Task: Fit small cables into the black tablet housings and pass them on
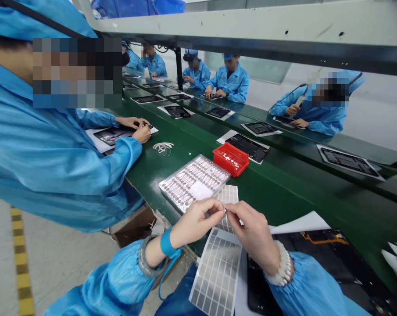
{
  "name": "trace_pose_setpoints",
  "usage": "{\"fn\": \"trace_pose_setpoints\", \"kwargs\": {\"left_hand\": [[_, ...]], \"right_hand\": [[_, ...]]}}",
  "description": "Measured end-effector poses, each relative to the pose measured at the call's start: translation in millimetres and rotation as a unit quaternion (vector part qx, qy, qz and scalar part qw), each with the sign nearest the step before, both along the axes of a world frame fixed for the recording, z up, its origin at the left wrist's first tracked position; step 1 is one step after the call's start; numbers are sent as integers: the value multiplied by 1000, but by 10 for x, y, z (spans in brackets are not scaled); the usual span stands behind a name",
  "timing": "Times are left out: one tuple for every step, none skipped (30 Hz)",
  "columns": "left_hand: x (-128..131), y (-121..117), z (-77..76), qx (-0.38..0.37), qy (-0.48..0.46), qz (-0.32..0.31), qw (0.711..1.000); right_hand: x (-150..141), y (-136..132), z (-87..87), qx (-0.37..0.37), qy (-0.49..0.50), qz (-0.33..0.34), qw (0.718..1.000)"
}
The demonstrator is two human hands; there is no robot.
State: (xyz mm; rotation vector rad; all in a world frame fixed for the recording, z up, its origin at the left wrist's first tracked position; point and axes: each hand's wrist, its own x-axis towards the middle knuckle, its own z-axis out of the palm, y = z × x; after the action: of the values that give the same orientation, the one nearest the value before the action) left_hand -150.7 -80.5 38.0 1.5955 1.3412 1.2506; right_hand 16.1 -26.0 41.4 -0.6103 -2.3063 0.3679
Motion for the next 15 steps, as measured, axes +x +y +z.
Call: {"fn": "trace_pose_setpoints", "kwargs": {"left_hand": [[5,3,-9,-11,-20,-1,1000],[8,7,-18,-22,-47,0,999],[10,11,-28,-32,-74,1,997],[11,14,-36,-39,-99,2,994],[11,18,-41,-44,-119,1,992],[11,21,-44,-49,-137,-1,989],[9,25,-44,-52,-149,-4,987],[7,29,-42,-54,-152,-8,987],[5,33,-38,-54,-151,-9,987],[2,38,-34,-54,-148,-10,988],[0,42,-29,-52,-141,-12,989],[-1,45,-25,-49,-133,-14,990],[2,46,-21,-46,-122,-17,991],[8,42,-18,-42,-110,-21,993],[17,35,-16,-36,-96,-25,994]], "right_hand": [[7,1,3,0,-1,0,1000],[13,1,7,-1,0,0,1000],[17,0,9,-2,2,-1,1000],[20,-1,9,-1,2,0,1000],[23,-2,9,0,0,0,1000],[25,-3,6,3,-4,0,1000],[27,-5,4,8,-8,-1,1000],[29,-8,2,14,-13,-1,1000],[30,-10,2,20,-17,-3,1000],[30,-12,3,27,-18,-4,999],[30,-14,6,34,-18,-5,999],[29,-16,10,39,-18,-5,999],[26,-17,13,45,-16,-6,999],[22,-18,16,50,-15,-6,999],[17,-17,16,54,-14,-5,998]]}}
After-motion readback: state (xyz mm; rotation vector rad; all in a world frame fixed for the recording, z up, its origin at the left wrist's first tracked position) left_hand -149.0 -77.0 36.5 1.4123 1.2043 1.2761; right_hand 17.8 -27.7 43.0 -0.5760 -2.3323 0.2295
